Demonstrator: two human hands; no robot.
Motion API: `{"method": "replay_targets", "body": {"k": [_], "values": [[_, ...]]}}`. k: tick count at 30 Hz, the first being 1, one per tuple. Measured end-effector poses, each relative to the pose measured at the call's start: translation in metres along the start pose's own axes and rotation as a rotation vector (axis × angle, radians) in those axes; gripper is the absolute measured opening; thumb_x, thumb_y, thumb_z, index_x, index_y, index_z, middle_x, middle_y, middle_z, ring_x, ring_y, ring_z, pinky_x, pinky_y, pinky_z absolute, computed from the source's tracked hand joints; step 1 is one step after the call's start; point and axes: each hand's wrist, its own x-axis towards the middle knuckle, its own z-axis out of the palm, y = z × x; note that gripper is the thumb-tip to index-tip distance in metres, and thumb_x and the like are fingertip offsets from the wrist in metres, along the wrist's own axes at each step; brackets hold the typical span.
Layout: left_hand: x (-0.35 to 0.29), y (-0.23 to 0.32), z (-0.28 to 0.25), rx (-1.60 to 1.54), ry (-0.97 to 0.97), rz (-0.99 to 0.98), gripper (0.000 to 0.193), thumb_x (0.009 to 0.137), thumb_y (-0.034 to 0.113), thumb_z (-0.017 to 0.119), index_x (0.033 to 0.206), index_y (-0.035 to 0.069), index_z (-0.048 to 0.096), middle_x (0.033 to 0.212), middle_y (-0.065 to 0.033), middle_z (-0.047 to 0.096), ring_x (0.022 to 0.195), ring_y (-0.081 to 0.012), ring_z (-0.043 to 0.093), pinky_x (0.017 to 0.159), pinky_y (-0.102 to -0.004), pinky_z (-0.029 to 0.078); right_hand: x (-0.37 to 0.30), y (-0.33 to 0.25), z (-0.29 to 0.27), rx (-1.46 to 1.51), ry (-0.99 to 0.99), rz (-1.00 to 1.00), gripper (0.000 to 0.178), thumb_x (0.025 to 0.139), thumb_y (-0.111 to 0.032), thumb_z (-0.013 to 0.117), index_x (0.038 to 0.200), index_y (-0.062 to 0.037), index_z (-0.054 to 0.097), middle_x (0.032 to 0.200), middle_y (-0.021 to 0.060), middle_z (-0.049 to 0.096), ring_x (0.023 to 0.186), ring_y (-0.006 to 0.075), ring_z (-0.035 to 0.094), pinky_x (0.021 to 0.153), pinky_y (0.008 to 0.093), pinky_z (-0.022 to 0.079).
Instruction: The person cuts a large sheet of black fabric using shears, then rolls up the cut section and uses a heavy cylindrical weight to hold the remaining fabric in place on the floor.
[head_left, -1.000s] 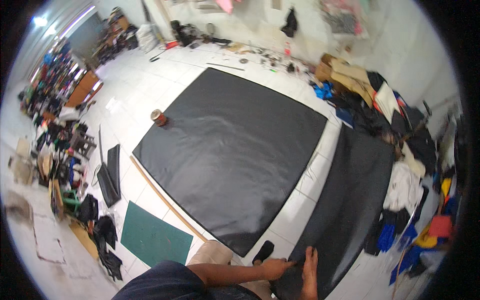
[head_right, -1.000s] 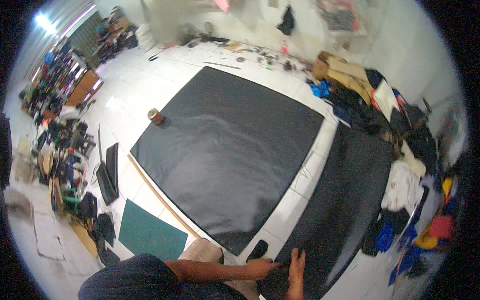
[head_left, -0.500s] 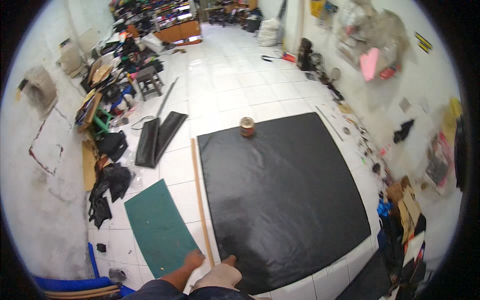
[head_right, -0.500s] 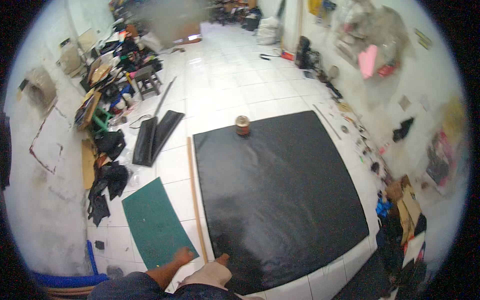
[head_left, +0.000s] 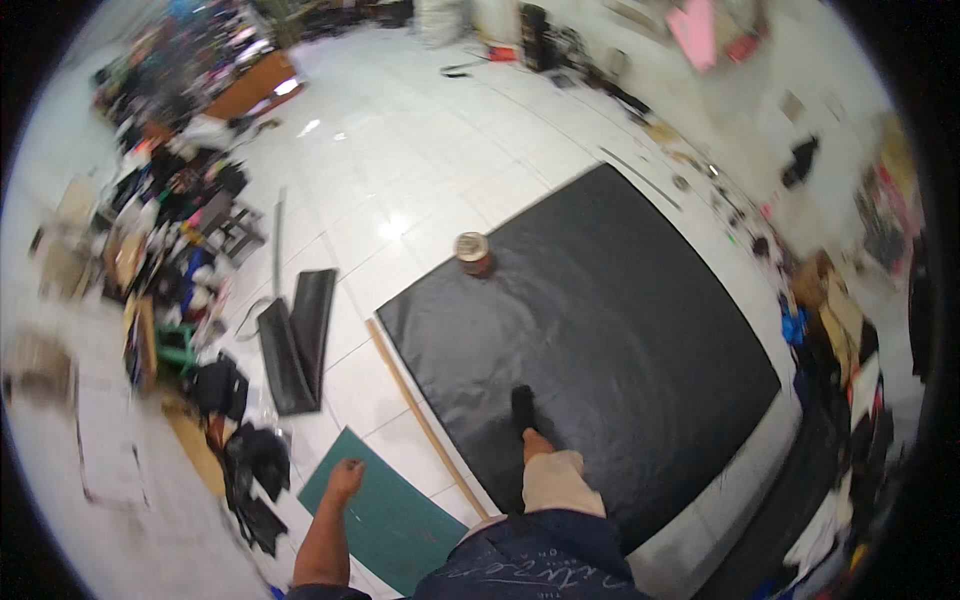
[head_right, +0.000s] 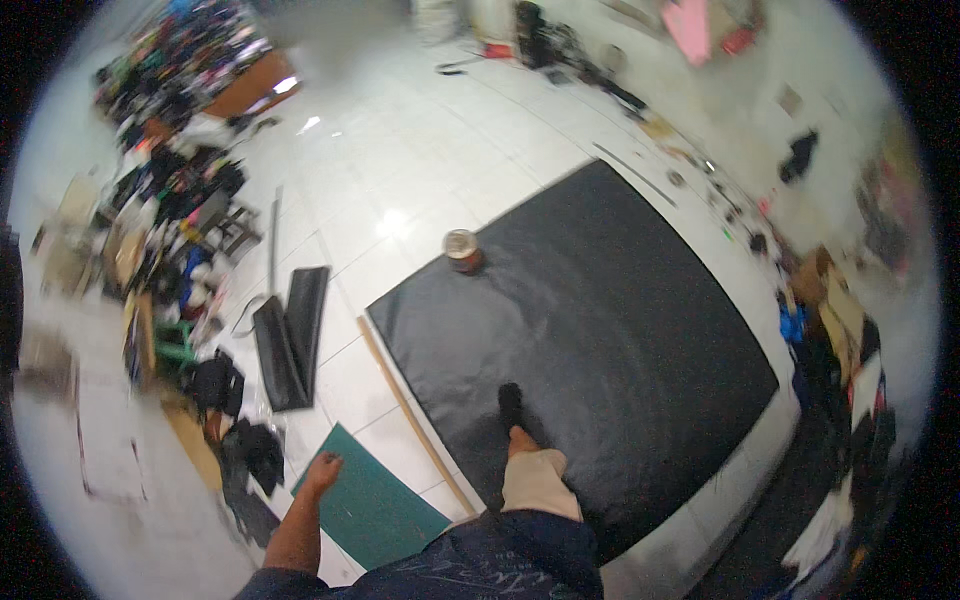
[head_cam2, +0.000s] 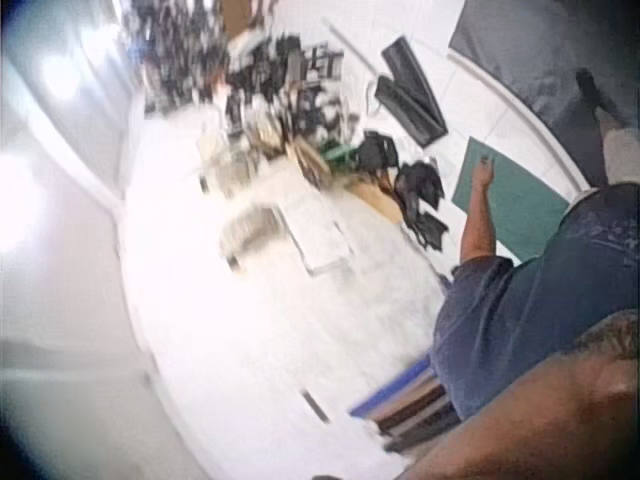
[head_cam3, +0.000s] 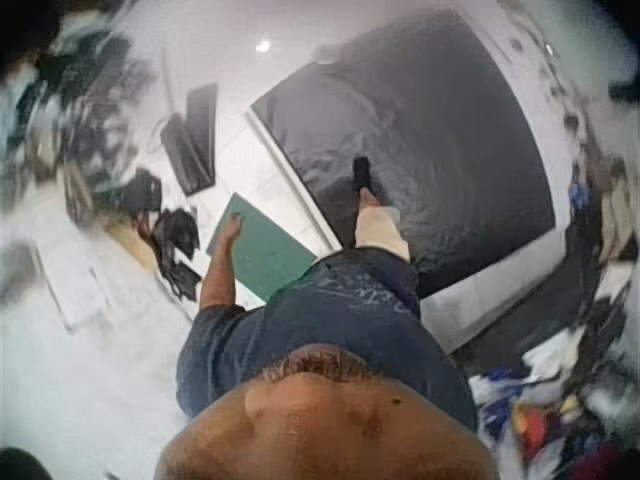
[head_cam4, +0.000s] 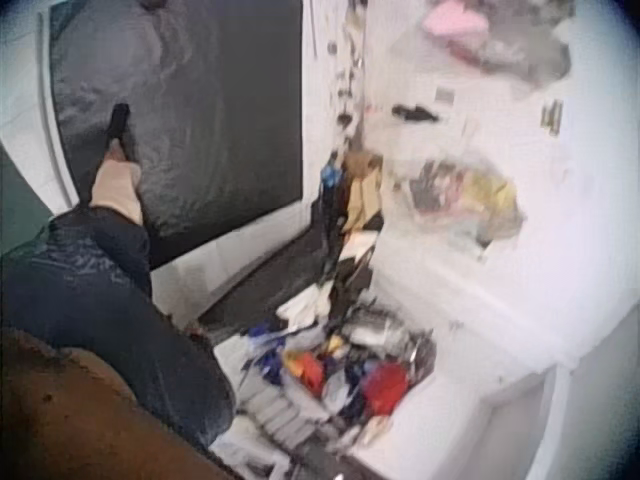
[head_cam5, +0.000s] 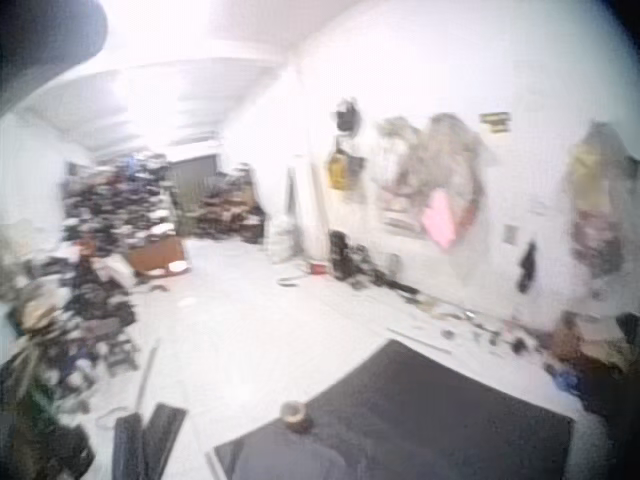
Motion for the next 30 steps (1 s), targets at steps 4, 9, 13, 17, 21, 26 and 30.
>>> {"method": "replay_targets", "body": {"k": [4, 9, 13, 17, 21, 26, 30], "values": [[0.089, 0.114, -0.044, -0.499, 0.011, 0.218, 0.035, 0.094, 0.028, 0.061, 0.112, -0.002, 0.064, 0.091, -0.0105, 0.068, 0.085, -0.0189, 0.065, 0.078, -0.0309, 0.051, -0.042, 0.074, 0.004, -0.177, -0.083, 0.249, 0.027, 0.091, -0.031, 0.059, 0.099, -0.0054, 0.061, 0.098, 0.0125, 0.058, 0.081, 0.0297, 0.056, 0.076, 0.0444, 0.048], [0.139, 0.112, -0.065, -0.263, -0.328, 0.024, 0.035, 0.097, 0.028, 0.057, 0.113, -0.003, 0.061, 0.088, -0.0057, 0.064, 0.080, -0.0128, 0.059, 0.072, -0.0287, 0.049, -0.089, 0.063, 0.006, -0.323, -0.217, 0.364, 0.023, 0.092, -0.027, 0.059, 0.090, -0.0043, 0.064, 0.089, 0.0110, 0.061, 0.072, 0.0272, 0.057, 0.071, 0.0432, 0.049], [0.157, 0.009, -0.091, 0.708, -0.410, 0.953, 0.035, 0.090, 0.029, 0.060, 0.113, 0.003, 0.063, 0.102, -0.0168, 0.068, 0.096, -0.0363, 0.064, 0.086, -0.0457, 0.051, -0.049, -0.005, 0.028, -0.497, -0.192, 0.066, 0.023, 0.092, -0.023, 0.059, 0.083, -0.0035, 0.067, 0.082, 0.0098, 0.063, 0.065, 0.0251, 0.059, 0.066, 0.0422, 0.051], [0.257, 0.051, -0.126, 0.253, -0.457, 0.031, 0.037, 0.092, 0.031, 0.057, 0.114, 0.003, 0.063, 0.103, -0.0172, 0.068, 0.097, -0.0351, 0.064, 0.086, -0.0444, 0.050, -0.031, -0.126, 0.036, -0.697, -0.343, 0.220, 0.021, 0.092, -0.019, 0.058, 0.101, -0.0052, 0.071, 0.107, 0.0138, 0.068, 0.098, 0.0304, 0.065, 0.082, 0.0426, 0.051], [0.407, 0.099, -0.211, 0.290, -0.412, 0.067, 0.039, 0.094, 0.034, 0.055, 0.114, 0.003, 0.063, 0.103, -0.0176, 0.068, 0.097, -0.0338, 0.064, 0.087, -0.0432, 0.049, -0.050, -0.258, 0.010, -0.134, 0.045, 0.688, 0.033, 0.091, -0.025, 0.057, 0.105, 0.0036, 0.064, 0.104, 0.0203, 0.068, 0.095, 0.0372, 0.068, 0.083, 0.0457, 0.056], [0.612, 0.144, -0.354, 0.446, -0.347, 0.310, 0.041, 0.096, 0.038, 0.052, 0.115, 0.003, 0.063, 0.104, -0.0180, 0.068, 0.098, -0.0322, 0.063, 0.088, -0.0416, 0.049, -0.062, -0.403, -0.003, -0.139, 0.053, 0.633, 0.033, 0.091, -0.023, 0.057, 0.109, 0.0046, 0.062, 0.116, 0.0251, 0.065, 0.106, 0.0378, 0.065, 0.088, 0.0456, 0.055], [0.768, 0.287, -0.450, 0.268, 0.151, 0.589, 0.038, 0.092, 0.029, 0.060, 0.112, -0.003, 0.060, 0.091, -0.0177, 0.065, 0.082, -0.0263, 0.062, 0.076, -0.0420, 0.051, -0.065, -0.534, 0.018, 0.043, 0.030, 0.715, 0.034, 0.091, -0.024, 0.056, 0.113, 0.0015, 0.062, 0.115, 0.0232, 0.065, 0.109, 0.0344, 0.065, 0.090, 0.0455, 0.054]]}}
